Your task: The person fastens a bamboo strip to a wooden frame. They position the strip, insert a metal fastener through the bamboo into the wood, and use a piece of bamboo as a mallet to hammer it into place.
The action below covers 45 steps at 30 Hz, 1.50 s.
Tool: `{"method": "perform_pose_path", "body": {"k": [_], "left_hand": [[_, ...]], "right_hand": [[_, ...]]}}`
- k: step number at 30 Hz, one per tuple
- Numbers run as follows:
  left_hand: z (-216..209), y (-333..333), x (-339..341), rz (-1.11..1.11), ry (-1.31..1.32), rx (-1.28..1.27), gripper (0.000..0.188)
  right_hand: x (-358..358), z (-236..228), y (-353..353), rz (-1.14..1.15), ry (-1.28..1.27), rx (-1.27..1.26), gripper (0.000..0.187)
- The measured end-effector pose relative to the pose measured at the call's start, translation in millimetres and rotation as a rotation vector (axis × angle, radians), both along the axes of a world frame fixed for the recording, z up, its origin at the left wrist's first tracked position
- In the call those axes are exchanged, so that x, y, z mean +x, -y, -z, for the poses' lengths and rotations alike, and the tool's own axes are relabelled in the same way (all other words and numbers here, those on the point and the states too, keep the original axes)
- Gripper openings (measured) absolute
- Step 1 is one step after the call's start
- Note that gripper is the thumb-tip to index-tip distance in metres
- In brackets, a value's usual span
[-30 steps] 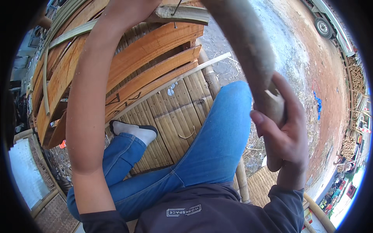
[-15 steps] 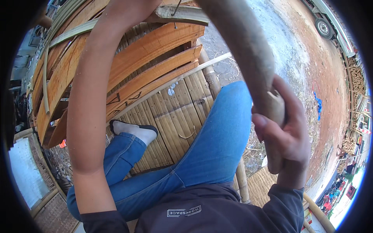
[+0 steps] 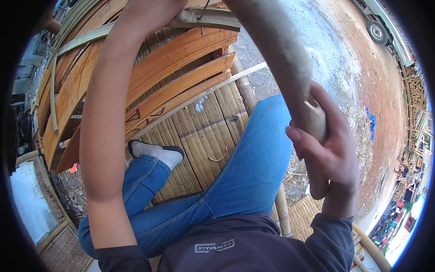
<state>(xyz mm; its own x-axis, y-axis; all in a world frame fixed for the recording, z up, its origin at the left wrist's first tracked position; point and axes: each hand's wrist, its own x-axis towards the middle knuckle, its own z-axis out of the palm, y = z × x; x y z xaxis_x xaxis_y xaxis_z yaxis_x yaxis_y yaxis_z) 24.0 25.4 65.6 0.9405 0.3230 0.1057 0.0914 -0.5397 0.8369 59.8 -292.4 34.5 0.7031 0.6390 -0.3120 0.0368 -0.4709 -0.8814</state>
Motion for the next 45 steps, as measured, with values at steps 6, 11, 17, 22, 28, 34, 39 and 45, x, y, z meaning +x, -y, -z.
{"method": "perform_pose_path", "body": {"k": [6,11,17,22,28,34,39,45], "left_hand": [[31,3,12,-0.164,0.252,0.306,0.021],[35,-3,17,-0.15,0.278,0.342,0.021],[36,-8,9,-0.174,0.298,0.484,0.021],[27,4,12,-0.202,0.207,0.368,0.019],[39,-4,20,-0.21,0.364,0.512,0.019],[52,-17,20,-0.242,0.374,0.471,0.016],[39,-7,22,-0.262,0.252,0.408,0.017],[35,-3,12,-0.253,0.255,0.427,0.019]], "right_hand": [[1,10,2,0.108,0.038,0.246,0.067],[-3,5,4,0.157,-0.063,0.453,0.067],[-3,1,4,0.148,0.154,0.247,0.063],[2,-20,3,0.112,0.024,0.232,0.066],[23,-29,20,0.089,0.075,0.297,0.07],[19,-14,28,-0.042,0.405,0.073,0.074],[20,-14,21,-0.108,0.421,-0.039,0.072],[33,-13,26,-0.015,0.287,0.142,0.077]]}}
